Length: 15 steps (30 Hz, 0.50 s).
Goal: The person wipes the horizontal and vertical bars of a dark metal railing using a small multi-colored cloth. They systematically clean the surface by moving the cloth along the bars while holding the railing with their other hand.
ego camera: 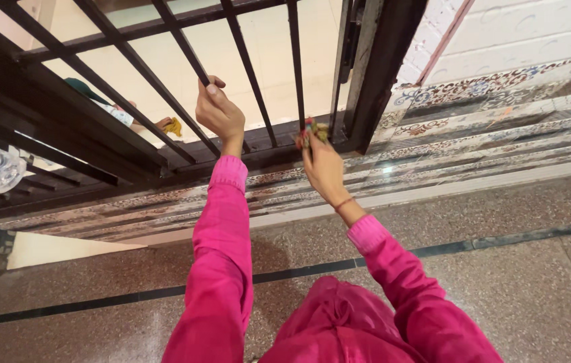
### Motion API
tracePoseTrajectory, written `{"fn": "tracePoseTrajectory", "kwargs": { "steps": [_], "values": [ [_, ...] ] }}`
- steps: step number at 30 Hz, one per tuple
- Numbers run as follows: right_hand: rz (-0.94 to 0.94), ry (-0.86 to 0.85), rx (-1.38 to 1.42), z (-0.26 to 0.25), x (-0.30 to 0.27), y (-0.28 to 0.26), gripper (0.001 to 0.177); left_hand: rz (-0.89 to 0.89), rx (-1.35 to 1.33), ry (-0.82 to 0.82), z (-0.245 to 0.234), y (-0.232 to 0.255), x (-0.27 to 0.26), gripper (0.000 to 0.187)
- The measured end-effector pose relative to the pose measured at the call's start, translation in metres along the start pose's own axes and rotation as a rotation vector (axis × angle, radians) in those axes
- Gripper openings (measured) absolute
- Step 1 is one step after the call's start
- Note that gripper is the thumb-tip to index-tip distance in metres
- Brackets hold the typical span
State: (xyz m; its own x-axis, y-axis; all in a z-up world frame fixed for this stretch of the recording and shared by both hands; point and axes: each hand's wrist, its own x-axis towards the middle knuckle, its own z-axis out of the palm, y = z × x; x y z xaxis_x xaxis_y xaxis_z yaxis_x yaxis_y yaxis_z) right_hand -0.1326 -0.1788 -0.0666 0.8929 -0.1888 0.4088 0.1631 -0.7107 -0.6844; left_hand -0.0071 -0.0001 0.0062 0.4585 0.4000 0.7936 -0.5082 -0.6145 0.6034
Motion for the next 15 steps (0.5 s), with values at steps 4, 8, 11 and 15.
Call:
{"fn": "tracePoseTrajectory", "kwargs": {
  "steps": [4, 8, 11, 15],
  "values": [
    [0.031, 0.000, 0.084, -0.018, 0.004, 0.003, 0.033, 0.009, -0.003, 0.003, 0.001, 0.000, 0.002, 0.055],
    [-0.433, 0.393, 0.183, -0.061, 0.052, -0.038, 0.028, 0.025, -0.010, 0.004, 0.001, -0.002, 0.000, 0.055],
    [-0.671, 0.579, -0.014, -0.098, 0.100, -0.080, 0.045, 0.050, 0.008, 0.037, 0.005, -0.009, 0.001, 0.056],
    [-0.763, 0.498, -0.194, -0.120, 0.128, -0.101, 0.043, 0.012, 0.012, 0.019, 0.004, -0.009, 0.000, 0.055]
  ]
}}
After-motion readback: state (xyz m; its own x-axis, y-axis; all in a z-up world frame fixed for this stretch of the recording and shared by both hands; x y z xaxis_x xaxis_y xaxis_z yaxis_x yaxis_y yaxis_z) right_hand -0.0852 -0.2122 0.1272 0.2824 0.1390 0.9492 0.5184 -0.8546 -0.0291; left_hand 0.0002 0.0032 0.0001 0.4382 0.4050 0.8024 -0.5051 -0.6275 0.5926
